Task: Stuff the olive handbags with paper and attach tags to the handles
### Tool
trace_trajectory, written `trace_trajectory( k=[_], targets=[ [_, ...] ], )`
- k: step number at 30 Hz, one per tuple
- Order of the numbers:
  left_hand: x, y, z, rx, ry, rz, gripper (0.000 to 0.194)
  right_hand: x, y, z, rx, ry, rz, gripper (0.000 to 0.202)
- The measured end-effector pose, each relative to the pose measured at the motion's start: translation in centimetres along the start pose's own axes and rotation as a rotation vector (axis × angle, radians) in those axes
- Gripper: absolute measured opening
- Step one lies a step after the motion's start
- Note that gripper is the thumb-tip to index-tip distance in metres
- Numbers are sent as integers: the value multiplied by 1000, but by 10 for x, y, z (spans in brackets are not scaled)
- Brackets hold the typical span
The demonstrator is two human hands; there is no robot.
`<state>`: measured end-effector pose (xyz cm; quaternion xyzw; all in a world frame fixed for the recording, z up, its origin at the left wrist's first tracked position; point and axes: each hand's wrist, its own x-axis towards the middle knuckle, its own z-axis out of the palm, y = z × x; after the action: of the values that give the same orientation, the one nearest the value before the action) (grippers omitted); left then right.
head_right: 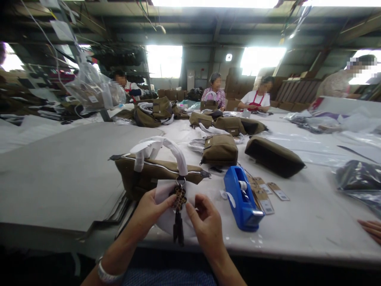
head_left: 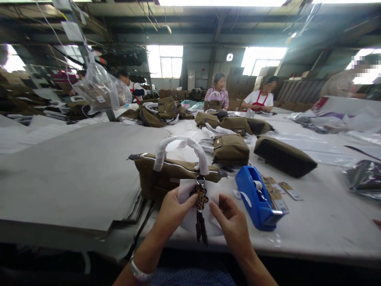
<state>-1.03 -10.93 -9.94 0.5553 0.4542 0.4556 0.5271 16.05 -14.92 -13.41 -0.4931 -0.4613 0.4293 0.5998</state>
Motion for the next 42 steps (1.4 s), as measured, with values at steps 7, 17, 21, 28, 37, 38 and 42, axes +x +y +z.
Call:
trace_trajectory(
  k=[7, 17, 21, 28, 37, 38, 42],
  targets=[
    [-10, 0, 6, 194, 103, 83, 30, 2, 5, 11, 65, -81, 18, 41],
    [-11, 3, 4, 242, 125, 81, 27, -15, 11, -3, -111, -213, -75, 30],
    [-5, 3, -1, 104, 75, 44, 31, -20, 26, -24, -382, -213, -266, 31],
    [0, 2, -2, 11, 71, 1, 33, -60, 56, -24, -534, -249, -216, 23],
    [-2, 3, -10, -20, -44, -35, 34, -33, 20, -31, -284, -82, -8, 39],
    [-2, 4, -10, -21, -55, -35, 34, -19, 14, -26, -261, -63, 12, 40],
    [-3, 5, -11, -13, -57, -31, 35, 14, 6, 0, -153, -332, 104, 48]
  ],
)
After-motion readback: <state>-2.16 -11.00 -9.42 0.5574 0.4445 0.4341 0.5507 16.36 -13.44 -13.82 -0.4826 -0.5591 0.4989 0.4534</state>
